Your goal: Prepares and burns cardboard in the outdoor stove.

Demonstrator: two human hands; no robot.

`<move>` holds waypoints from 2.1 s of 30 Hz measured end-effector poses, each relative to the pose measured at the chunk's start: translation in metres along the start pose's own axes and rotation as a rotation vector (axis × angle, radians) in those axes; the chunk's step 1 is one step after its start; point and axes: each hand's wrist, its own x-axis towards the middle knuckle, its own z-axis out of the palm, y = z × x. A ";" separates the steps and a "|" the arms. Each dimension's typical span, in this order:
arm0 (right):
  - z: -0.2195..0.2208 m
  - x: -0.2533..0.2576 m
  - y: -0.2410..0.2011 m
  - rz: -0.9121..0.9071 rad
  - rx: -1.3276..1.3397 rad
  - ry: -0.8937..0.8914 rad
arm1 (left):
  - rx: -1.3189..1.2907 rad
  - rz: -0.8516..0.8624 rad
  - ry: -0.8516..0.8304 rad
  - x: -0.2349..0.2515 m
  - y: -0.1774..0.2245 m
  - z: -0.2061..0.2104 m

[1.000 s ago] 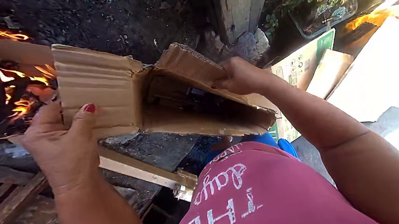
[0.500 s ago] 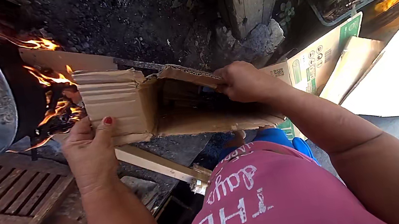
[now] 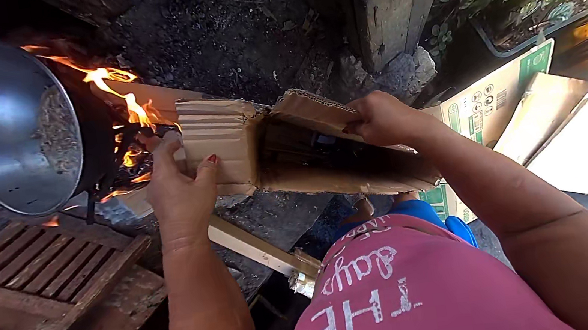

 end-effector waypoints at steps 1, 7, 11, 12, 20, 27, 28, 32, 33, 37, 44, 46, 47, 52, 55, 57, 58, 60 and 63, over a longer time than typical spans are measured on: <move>0.001 0.000 0.000 -0.005 -0.004 -0.002 | 0.113 0.058 0.006 0.002 0.015 -0.003; 0.004 -0.004 -0.010 -0.004 -0.155 0.049 | 0.599 0.339 -0.009 0.030 0.104 0.025; 0.021 -0.016 -0.016 -0.083 -0.200 0.119 | 0.860 0.452 -0.036 0.058 0.118 0.056; 0.028 -0.021 -0.021 -0.106 -0.201 0.098 | 0.884 0.473 -0.071 0.065 0.112 0.062; 0.069 -0.041 -0.062 -0.144 -0.246 -0.160 | 0.869 0.472 -0.512 0.077 0.081 0.058; 0.082 -0.038 -0.066 -0.159 -0.252 -0.106 | 0.843 0.463 -0.567 0.093 0.071 0.055; 0.083 -0.037 -0.065 -0.163 -0.255 -0.095 | 0.845 0.455 -0.582 0.097 0.073 0.055; 0.084 -0.037 -0.058 -0.190 -0.256 -0.034 | 0.765 0.367 -0.585 0.112 0.075 0.056; 0.083 -0.036 -0.056 -0.187 -0.248 -0.032 | 0.751 0.339 -0.571 0.113 0.077 0.057; 0.075 -0.037 -0.047 -0.171 -0.178 0.023 | 0.735 0.426 -0.428 0.106 0.067 0.058; 0.061 -0.033 -0.052 -0.073 -0.164 -0.014 | 0.806 0.819 0.159 0.084 0.036 0.090; 0.059 -0.029 -0.053 -0.058 -0.161 -0.030 | 0.903 0.805 0.165 0.088 0.038 0.099; 0.058 -0.027 -0.053 -0.051 -0.156 -0.034 | 0.933 0.789 0.148 0.089 0.039 0.103; 0.057 -0.015 -0.052 -0.046 -0.113 -0.069 | 0.990 0.647 -0.021 0.090 0.038 0.117; 0.053 -0.013 -0.056 -0.045 -0.107 -0.163 | 1.094 0.413 -0.218 0.094 0.043 0.125; 0.049 -0.013 -0.055 -0.052 -0.112 -0.196 | 1.158 0.251 -0.443 0.103 0.061 0.125; 0.048 -0.013 -0.054 -0.056 -0.117 -0.213 | 1.170 0.227 -0.494 0.106 0.066 0.126; 0.050 -0.016 -0.051 -0.085 -0.120 -0.221 | 1.139 0.192 -0.507 0.110 0.067 0.123; 0.064 -0.037 -0.035 -0.171 -0.056 -0.065 | 1.033 0.038 -0.419 0.121 0.040 0.106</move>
